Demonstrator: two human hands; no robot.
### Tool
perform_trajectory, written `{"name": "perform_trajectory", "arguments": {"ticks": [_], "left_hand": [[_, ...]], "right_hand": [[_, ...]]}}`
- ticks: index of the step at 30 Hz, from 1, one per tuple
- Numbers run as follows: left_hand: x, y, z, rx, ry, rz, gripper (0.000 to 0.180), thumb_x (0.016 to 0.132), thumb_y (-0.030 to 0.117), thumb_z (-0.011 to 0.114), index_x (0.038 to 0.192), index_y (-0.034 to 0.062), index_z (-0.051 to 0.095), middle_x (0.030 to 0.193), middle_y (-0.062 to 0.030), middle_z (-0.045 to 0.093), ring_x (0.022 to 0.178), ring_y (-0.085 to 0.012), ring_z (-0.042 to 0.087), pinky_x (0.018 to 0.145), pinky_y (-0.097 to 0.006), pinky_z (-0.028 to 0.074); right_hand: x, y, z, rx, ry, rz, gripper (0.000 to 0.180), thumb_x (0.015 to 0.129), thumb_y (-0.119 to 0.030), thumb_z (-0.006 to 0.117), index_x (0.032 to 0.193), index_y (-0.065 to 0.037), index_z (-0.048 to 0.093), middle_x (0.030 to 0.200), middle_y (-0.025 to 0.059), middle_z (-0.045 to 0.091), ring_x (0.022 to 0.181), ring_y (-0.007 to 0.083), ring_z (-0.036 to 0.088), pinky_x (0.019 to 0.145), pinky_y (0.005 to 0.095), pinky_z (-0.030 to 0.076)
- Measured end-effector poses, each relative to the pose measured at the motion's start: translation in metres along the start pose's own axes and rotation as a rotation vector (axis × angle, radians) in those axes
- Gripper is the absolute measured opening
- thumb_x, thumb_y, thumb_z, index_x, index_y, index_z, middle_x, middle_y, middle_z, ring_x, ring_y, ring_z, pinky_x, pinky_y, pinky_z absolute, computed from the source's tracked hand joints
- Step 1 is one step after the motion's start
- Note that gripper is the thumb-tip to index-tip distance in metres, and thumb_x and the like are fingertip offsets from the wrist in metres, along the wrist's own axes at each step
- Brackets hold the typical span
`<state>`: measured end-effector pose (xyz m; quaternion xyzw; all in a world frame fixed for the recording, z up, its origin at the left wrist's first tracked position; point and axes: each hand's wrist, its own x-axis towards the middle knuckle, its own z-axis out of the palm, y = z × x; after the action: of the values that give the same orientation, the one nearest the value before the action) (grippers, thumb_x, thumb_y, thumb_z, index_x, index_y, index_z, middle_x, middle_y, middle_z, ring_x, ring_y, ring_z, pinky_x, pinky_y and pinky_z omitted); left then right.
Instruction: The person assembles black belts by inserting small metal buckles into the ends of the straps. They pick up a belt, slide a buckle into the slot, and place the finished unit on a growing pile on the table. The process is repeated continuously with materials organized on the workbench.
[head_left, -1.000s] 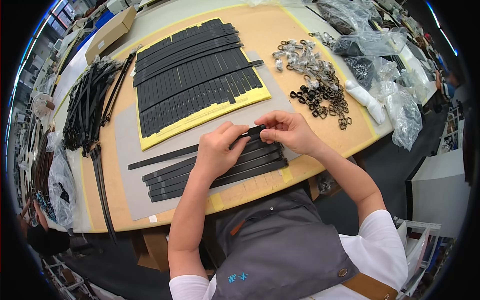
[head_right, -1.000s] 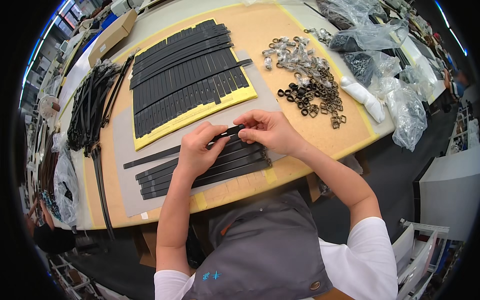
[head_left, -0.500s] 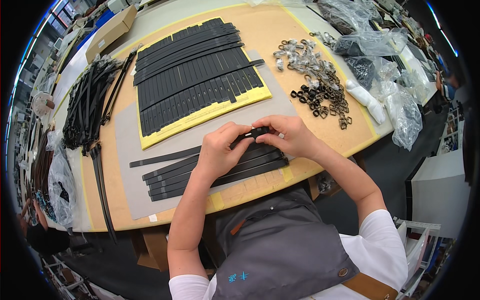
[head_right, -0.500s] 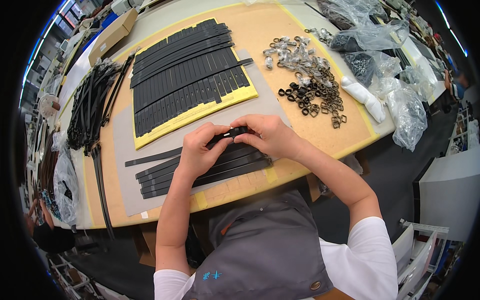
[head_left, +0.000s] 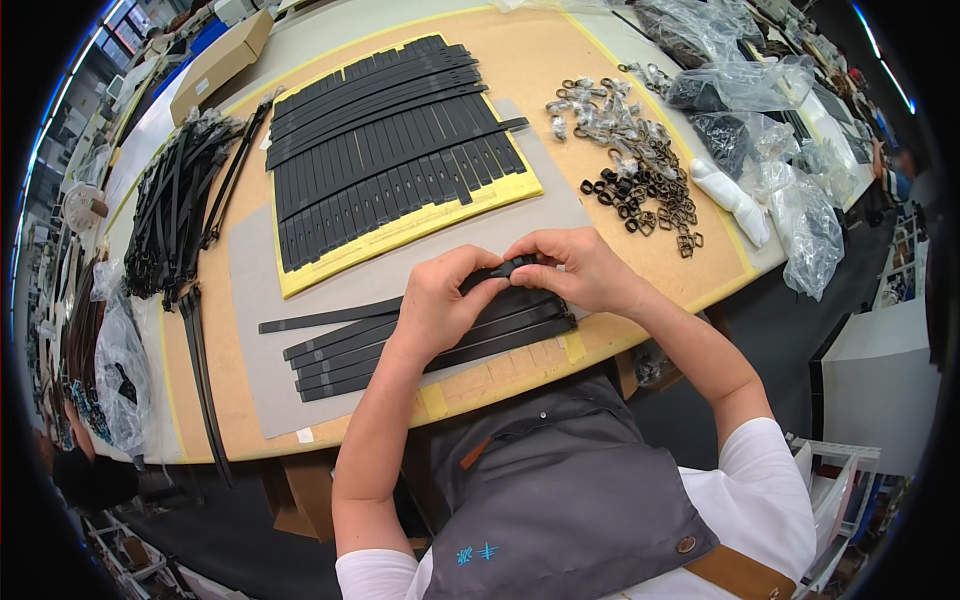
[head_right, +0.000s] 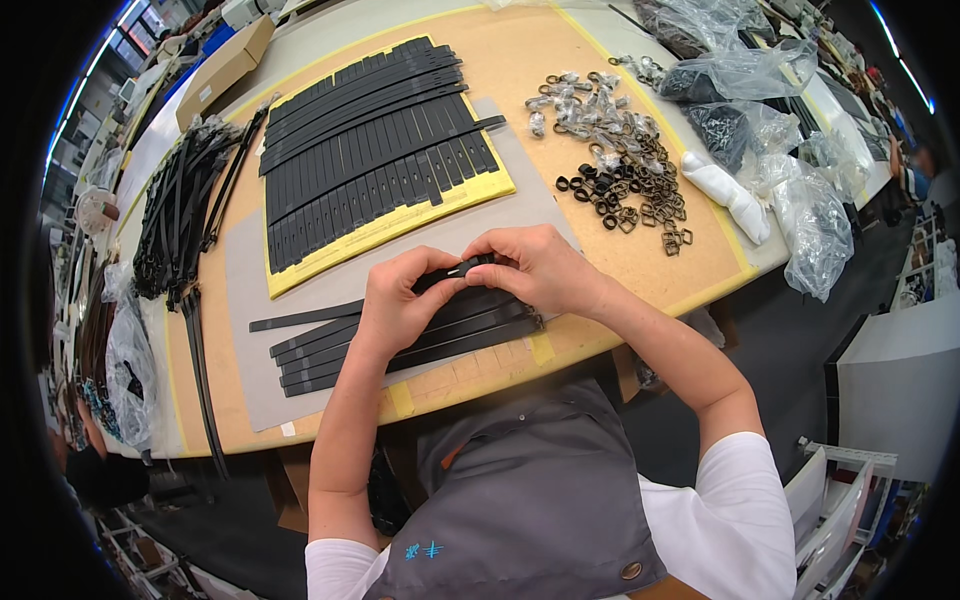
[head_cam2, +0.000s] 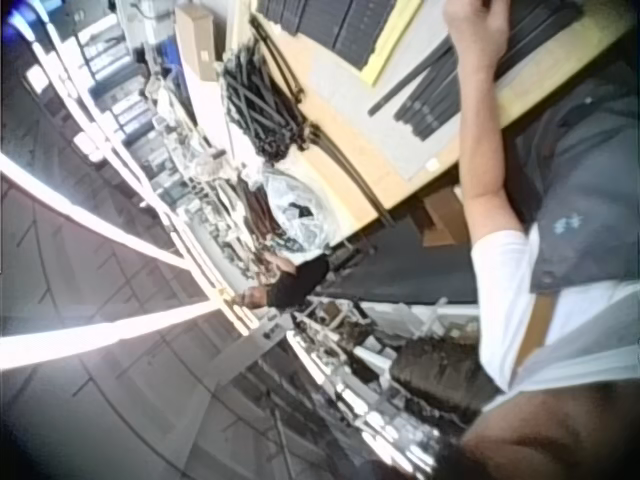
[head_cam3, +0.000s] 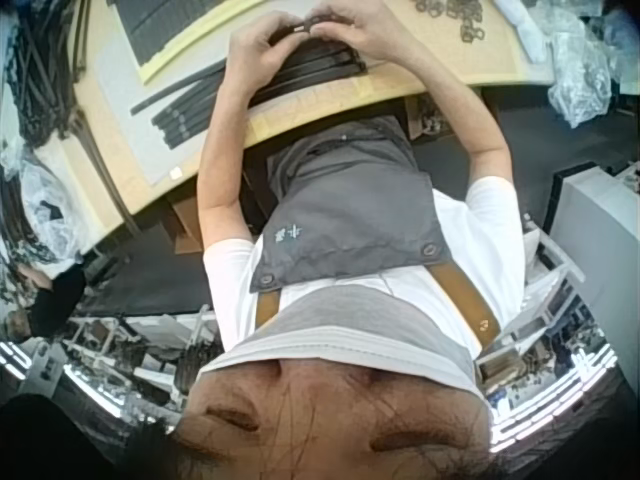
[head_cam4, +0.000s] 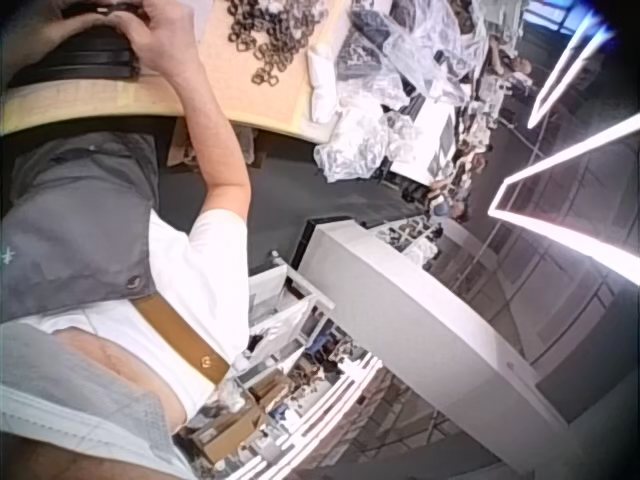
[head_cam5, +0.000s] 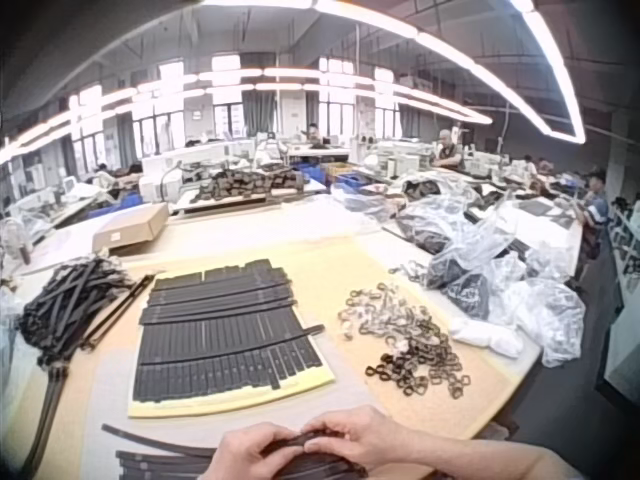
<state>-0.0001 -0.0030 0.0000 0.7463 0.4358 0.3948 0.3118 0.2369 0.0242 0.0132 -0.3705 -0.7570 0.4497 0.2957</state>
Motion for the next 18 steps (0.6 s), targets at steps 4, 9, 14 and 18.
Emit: {"name": "perform_trajectory", "arguments": {"ticks": [4,9,14,18], "left_hand": [[0.001,0.003,-0.001,-0.055,-0.008,-0.051,0.023,0.085,0.006,0.086,0.104,-0.0019,0.074,0.09,-0.0097,0.077,0.08,-0.0137,0.072,0.076,-0.028,0.057],[0.002,0.006,-0.001,-0.144,-0.018,-0.148,0.021,0.086,0.005,0.085,0.101,-0.0018,0.072,0.089,-0.0063,0.076,0.081,-0.0104,0.069,0.076,-0.027,0.056],[0.0,0.002,-0.002,-0.131,0.023,-0.163,0.023,0.085,0.004,0.086,0.102,-0.001,0.072,0.088,-0.0046,0.075,0.082,-0.0097,0.068,0.077,-0.027,0.056],[0.0,0.004,-0.003,-0.099,0.02,-0.121,0.023,0.085,0.004,0.087,0.101,-0.0008,0.072,0.088,-0.0047,0.075,0.082,-0.0098,0.068,0.077,-0.026,0.056]], "right_hand": [[0.002,-0.002,0.0,0.093,-0.03,0.086,0.024,0.098,-0.013,0.076,0.119,0.001,0.073,0.088,0.0084,0.076,0.078,0.0108,0.068,0.072,0.028,0.056],[-0.002,0.0,-0.003,-0.001,0.026,0.015,0.023,0.099,-0.013,0.075,0.119,0.001,0.073,0.09,0.0074,0.075,0.079,0.0098,0.068,0.073,0.0277,0.056],[-0.004,0.005,-0.012,0.219,0.025,0.185,0.023,0.101,-0.013,0.074,0.119,0.001,0.073,0.091,0.0038,0.073,0.08,0.0076,0.067,0.074,0.0248,0.056],[-0.002,0.008,-0.016,0.395,-0.033,0.271,0.024,0.102,-0.013,0.073,0.121,0.002,0.071,0.094,0.0031,0.073,0.08,0.0076,0.067,0.072,0.0234,0.057]]}}
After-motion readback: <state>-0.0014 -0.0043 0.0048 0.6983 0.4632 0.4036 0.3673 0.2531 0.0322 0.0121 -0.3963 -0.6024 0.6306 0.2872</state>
